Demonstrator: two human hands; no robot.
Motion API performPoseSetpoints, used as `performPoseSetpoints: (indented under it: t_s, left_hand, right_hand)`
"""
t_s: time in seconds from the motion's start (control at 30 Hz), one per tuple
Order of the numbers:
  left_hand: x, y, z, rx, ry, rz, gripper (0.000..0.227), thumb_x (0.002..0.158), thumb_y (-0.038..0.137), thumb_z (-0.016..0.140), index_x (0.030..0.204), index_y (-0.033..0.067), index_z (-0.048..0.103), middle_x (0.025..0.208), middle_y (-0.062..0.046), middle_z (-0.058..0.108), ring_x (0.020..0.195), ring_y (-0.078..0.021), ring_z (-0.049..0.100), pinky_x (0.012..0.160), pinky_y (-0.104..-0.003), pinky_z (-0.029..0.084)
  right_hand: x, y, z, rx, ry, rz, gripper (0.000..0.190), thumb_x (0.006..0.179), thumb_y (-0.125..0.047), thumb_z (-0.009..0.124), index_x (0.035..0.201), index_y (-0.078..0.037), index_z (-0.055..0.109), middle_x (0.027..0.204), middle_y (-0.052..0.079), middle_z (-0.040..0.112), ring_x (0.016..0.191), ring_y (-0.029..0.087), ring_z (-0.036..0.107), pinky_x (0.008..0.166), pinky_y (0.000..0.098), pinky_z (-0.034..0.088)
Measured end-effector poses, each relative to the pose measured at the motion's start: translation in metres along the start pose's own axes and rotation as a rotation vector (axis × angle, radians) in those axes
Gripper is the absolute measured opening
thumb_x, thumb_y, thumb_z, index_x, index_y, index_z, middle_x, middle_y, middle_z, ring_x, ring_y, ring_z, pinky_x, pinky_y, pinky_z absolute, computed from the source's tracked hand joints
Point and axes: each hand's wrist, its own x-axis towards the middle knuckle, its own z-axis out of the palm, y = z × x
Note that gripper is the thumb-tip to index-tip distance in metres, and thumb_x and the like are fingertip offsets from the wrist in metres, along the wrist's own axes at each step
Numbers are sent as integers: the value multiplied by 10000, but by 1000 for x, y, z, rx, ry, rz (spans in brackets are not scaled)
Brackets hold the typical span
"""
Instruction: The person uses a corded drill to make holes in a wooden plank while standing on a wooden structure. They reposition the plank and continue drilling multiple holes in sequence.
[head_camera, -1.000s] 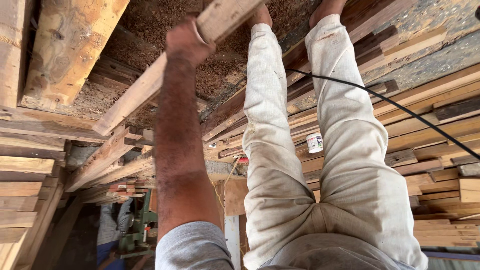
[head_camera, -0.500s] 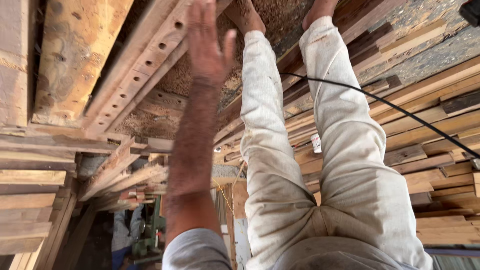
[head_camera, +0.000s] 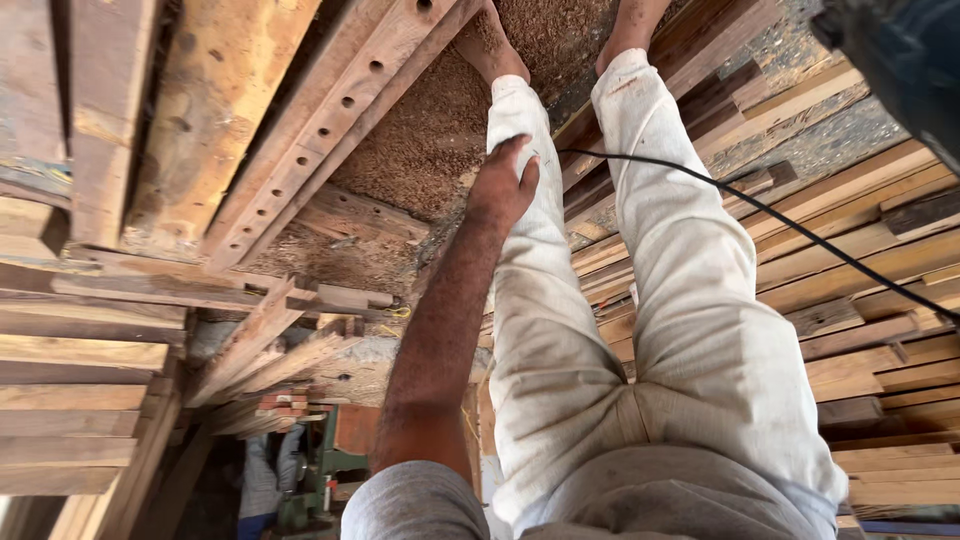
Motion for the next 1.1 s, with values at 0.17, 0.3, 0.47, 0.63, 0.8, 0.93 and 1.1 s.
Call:
performPoseSetpoints:
  t_s: [0.17, 0.3, 0.47, 0.63, 0.8, 0.93, 1.1]
  left_hand:
    - [-82, 1, -11, 44, 64, 16, 520, 1001, 378, 599, 1446, 117, 534, 1422, -219, 585, 1305, -391, 583, 1115, -446, 479]
    - [-137, 11, -35, 106, 102, 18, 478, 998, 324, 597, 1413, 88, 565, 1436, -214, 588, 1323, -391, 567, 1108, -462, 466]
    - [-194, 34, -40, 116, 177, -87, 438, 988, 242, 597, 1388, 64, 586, 1461, -192, 582, 1350, -346, 567, 1148, -427, 459]
    - [-239, 110, -22, 269, 192, -106, 390, 986, 229, 607, 1357, 109, 604, 1500, -171, 524, 1416, -323, 476, 1195, -458, 377]
    - [-269, 220, 11, 157, 272, 67, 356, 1018, 246, 587, 1348, 118, 621, 1576, -192, 431, 1469, -348, 385, 1199, -490, 355]
    - [-280, 287, 31, -32, 155, 258, 380, 1021, 287, 605, 1360, 117, 630, 1518, -156, 525, 1428, -322, 485, 1192, -460, 407]
    - [-266, 311, 44, -49, 197, 453, 361, 1019, 299, 649, 1310, 85, 651, 1414, -171, 607, 1349, -337, 577, 1140, -437, 457]
  right_hand:
    - [-88, 21, -107, -351, -136, 170, 842, 908, -290, 732, 1619, -50, 352, 1051, 264, 717, 870, 373, 748, 804, 459, 624]
    - [-119, 33, -145, -421, -291, 307, 854, 898, -283, 742, 1620, -49, 351, 1028, 269, 729, 847, 375, 760, 785, 457, 637]
    - [-126, 74, -149, -306, -428, 286, 931, 871, -326, 721, 1648, -62, 282, 1040, 272, 737, 909, 429, 744, 885, 521, 611]
    - [-130, 106, -160, -156, -411, 245, 919, 843, -310, 728, 1622, -58, 310, 1058, 282, 726, 961, 453, 721, 935, 527, 585]
    - [-117, 116, -177, -2, -316, 164, 834, 863, -322, 773, 1526, 16, 397, 1175, 298, 679, 1048, 440, 696, 951, 516, 575]
    - [-106, 121, -188, 101, -339, 262, 861, 834, -325, 825, 1518, -3, 412, 1204, 275, 676, 1105, 387, 695, 1010, 467, 558]
    - [-103, 141, -191, 80, -258, 265, 816, 839, -286, 853, 1491, 8, 459, 1242, 268, 674, 1124, 378, 682, 1019, 460, 541]
